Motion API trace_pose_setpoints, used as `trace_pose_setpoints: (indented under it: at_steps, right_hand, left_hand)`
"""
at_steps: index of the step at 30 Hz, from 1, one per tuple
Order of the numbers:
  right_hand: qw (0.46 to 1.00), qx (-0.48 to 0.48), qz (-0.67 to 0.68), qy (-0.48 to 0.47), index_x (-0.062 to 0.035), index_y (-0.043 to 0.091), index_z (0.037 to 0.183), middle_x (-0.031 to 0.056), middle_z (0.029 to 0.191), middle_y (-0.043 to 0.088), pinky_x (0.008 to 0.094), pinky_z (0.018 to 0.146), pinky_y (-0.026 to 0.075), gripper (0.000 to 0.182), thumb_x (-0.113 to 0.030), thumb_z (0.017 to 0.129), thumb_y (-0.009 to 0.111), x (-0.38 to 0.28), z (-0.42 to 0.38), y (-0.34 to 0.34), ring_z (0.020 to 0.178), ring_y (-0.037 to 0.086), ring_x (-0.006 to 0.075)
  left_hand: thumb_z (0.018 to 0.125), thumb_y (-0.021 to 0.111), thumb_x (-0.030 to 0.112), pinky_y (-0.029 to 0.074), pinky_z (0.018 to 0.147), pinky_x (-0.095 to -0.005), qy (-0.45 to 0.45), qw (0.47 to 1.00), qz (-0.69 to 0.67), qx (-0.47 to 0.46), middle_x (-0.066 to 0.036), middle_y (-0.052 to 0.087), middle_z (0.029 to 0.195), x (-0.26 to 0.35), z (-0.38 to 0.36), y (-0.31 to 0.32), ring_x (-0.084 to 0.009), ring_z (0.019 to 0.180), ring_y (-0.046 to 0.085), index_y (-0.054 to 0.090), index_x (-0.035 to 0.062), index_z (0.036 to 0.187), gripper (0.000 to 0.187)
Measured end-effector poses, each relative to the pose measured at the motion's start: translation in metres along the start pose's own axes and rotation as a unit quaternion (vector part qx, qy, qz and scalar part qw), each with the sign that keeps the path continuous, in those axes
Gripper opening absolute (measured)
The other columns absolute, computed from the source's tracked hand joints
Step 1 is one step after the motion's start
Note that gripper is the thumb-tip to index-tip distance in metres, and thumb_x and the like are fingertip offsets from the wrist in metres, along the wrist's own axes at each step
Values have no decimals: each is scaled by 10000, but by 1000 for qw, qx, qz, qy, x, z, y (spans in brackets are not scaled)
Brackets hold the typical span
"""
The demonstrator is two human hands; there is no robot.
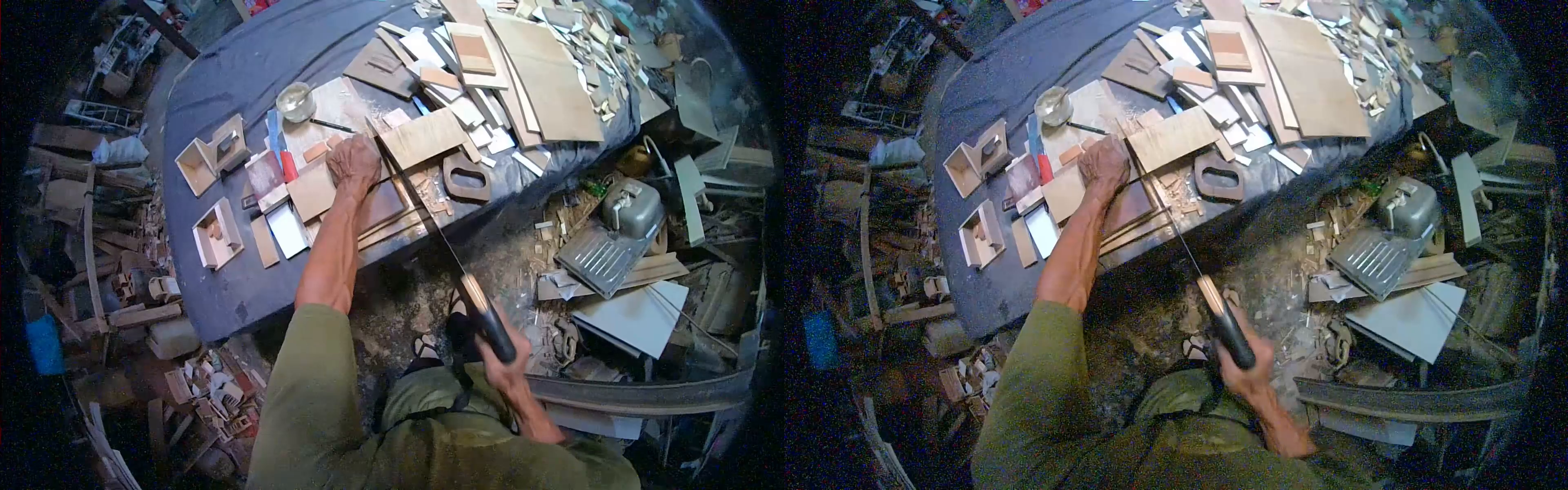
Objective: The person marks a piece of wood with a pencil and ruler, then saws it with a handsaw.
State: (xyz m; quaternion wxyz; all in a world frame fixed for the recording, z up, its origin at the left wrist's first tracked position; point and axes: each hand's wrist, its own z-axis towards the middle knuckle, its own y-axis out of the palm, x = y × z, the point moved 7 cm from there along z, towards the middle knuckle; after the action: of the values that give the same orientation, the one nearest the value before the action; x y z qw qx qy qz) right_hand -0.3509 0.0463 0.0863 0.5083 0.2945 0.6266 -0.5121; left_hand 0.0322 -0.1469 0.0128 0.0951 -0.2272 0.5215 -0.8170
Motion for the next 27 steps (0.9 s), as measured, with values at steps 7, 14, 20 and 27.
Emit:
trace_pose_setpoints:
  at_steps: [7, 14, 20, 27]
  right_hand:
    - [1000, -9, 25, 15, -38, 578, 1377, 94, 985, 695, 269, 735, 510, 581, 22, 803, 647, -4, 87, 43, 831, 620, 115]
    - [995, -10, 70, 64, -71, 564, 1403, 96, 943, 683, 288, 693, 511, 628, 9, 790, 674, 15, 73, 47, 758, 605, 142]
    - [999, -18, -36, -2, -44, 547, 1399, 225, 1164, 698, 298, 799, 549, 642, 31, 774, 673, 2, -13, -12, 948, 725, 197]
    - [1000, -12, 26, 12, -72, 576, 1382, 92, 850, 660, 273, 659, 509, 612, 17, 782, 650, -8, 95, 52, 710, 596, 109]
  left_hand:
    - [954, 453, 240, 516, 733, -480, 14, 999, 27, -20, -196, 710, 858, -3, -6, 2, -346, 841, 695, 694, 72, 798, 333]
    - [921, 482, 254, 533, 656, -491, 55, 998, 13, 13, -197, 698, 818, -12, 2, 27, -384, 776, 689, 685, 72, 865, 279]
    - [874, 517, 204, 536, 703, -505, -12, 999, 16, -29, -200, 710, 873, -7, -1, 7, -393, 817, 690, 685, 53, 886, 226]
    - [873, 501, 179, 498, 614, -505, 46, 997, 49, 26, -171, 698, 804, 0, -5, -4, -362, 746, 685, 670, 69, 838, 205]
